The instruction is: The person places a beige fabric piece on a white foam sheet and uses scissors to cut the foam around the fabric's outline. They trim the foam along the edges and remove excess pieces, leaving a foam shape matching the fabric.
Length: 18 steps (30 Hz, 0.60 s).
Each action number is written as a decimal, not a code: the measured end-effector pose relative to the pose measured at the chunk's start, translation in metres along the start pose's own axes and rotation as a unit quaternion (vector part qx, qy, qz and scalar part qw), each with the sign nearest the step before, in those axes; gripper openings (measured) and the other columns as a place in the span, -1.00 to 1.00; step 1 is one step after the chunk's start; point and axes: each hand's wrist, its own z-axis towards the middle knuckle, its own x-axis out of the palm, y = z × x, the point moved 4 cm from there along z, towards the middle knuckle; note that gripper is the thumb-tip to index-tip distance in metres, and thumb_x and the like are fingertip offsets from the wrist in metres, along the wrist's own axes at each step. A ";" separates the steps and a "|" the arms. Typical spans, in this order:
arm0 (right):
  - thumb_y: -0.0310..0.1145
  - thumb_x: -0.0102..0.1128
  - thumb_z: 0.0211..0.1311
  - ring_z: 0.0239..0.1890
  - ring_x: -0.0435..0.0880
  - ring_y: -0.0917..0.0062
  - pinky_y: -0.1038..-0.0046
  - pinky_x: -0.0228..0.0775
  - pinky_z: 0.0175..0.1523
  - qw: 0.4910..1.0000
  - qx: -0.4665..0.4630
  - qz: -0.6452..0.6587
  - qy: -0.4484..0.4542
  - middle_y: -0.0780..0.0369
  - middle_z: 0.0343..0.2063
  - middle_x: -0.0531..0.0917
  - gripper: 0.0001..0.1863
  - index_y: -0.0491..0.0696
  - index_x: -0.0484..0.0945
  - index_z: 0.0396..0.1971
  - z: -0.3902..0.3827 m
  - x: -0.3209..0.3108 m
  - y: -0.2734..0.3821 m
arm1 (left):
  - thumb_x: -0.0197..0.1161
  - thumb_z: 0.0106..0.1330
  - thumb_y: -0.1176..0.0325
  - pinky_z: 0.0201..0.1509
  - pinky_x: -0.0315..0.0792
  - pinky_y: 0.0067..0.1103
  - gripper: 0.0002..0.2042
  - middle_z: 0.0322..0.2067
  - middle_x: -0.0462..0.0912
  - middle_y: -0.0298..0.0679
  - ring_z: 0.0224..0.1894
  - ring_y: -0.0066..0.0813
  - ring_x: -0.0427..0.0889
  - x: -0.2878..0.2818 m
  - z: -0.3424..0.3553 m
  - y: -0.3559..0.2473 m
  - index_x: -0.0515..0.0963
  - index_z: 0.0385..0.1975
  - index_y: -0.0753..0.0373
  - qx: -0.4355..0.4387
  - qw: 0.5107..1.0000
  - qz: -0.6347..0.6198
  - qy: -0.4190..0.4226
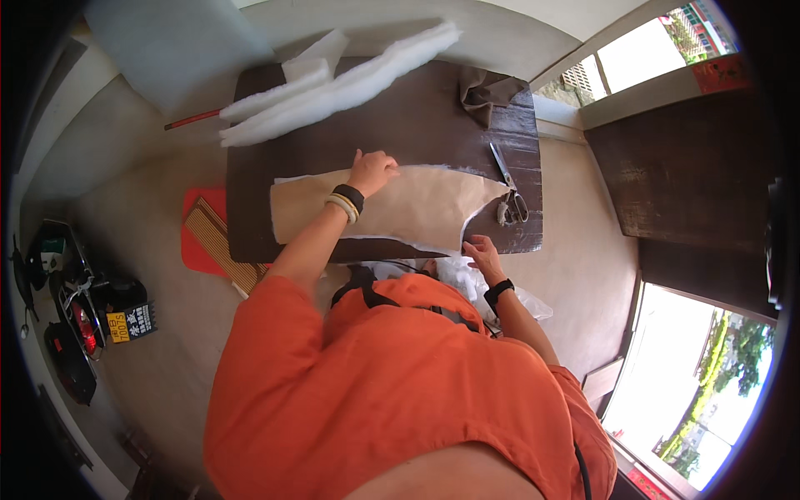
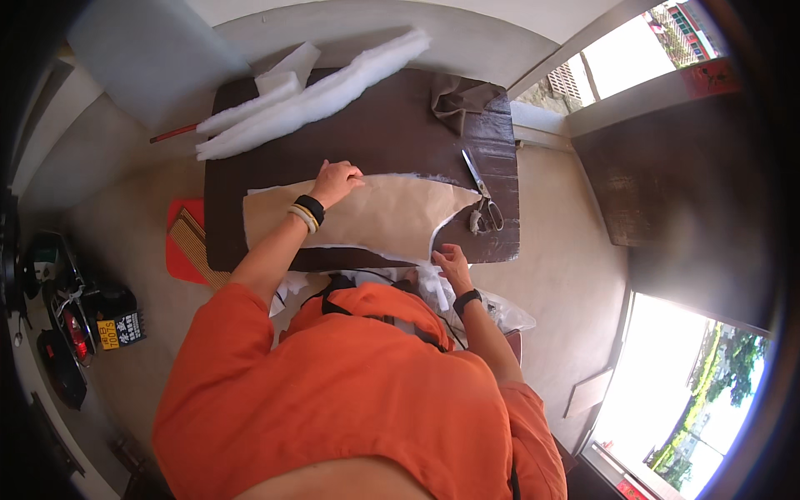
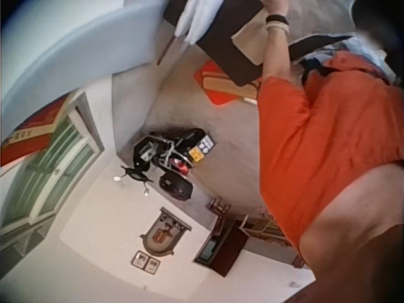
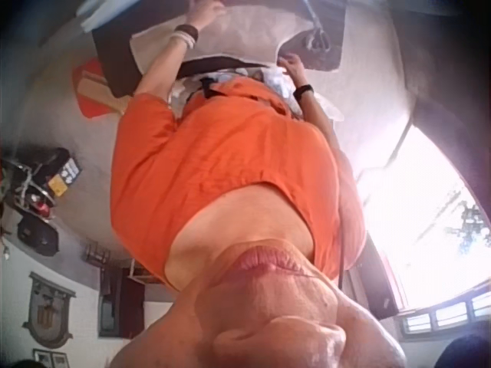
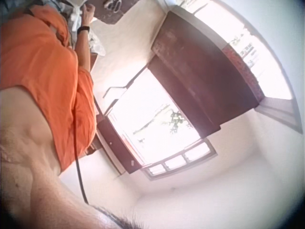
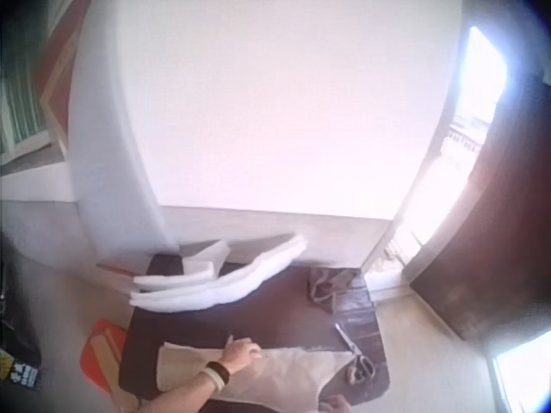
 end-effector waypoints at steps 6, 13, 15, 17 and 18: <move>-0.05 0.30 0.16 -0.48 0.53 0.62 0.53 0.40 -0.44 0.992 0.025 -0.038 -0.114 0.25 -0.41 0.60 -0.51 -0.14 0.46 -0.11 0.029 0.034 -0.001 | 0.31 0.16 0.20 -0.17 0.48 -0.46 -0.76 -0.35 0.70 -0.14 -0.28 -0.22 0.67 -0.067 0.021 0.012 0.65 -0.29 0.22 0.008 0.983 -0.174 0.063; -0.17 0.42 0.07 -0.42 0.58 0.58 0.55 0.45 -0.35 0.998 -0.003 -0.029 -0.054 0.18 -0.35 0.63 -0.47 -0.21 0.45 -0.10 0.023 0.047 0.003 | 0.29 0.17 0.24 -0.26 0.42 -0.46 -0.78 -0.47 0.65 -0.18 -0.41 -0.30 0.59 -0.123 0.073 0.042 0.62 -0.28 0.23 -0.023 0.997 -0.078 0.017; -0.31 0.40 0.05 -0.49 0.57 0.60 0.53 0.45 -0.40 0.998 -0.027 -0.057 -0.018 0.25 -0.47 0.61 -0.62 -0.18 0.50 -0.21 0.031 0.048 0.004 | 0.28 0.19 0.24 -0.27 0.41 -0.46 -0.78 -0.48 0.63 -0.17 -0.43 -0.30 0.57 -0.125 0.082 0.043 0.60 -0.29 0.25 -0.009 0.999 -0.038 -0.029; -0.37 0.35 0.02 -0.51 0.56 0.62 0.53 0.43 -0.42 0.992 -0.022 -0.119 -0.039 0.29 -0.56 0.59 -0.75 -0.18 0.53 -0.35 0.038 0.033 0.003 | 0.27 0.20 0.24 -0.21 0.45 -0.42 -0.77 -0.39 0.67 -0.14 -0.32 -0.22 0.62 -0.125 0.089 0.043 0.62 -0.22 0.21 -0.006 0.998 -0.021 -0.065; -0.40 0.32 0.00 -0.51 0.56 0.63 0.53 0.42 -0.43 0.987 -0.004 -0.152 -0.056 0.30 -0.60 0.58 -0.81 -0.18 0.54 -0.43 0.039 0.021 0.001 | 0.27 0.20 0.24 -0.18 0.47 -0.40 -0.76 -0.34 0.69 -0.13 -0.26 -0.19 0.65 -0.125 0.091 0.043 0.62 -0.19 0.20 -0.015 0.997 -0.008 -0.072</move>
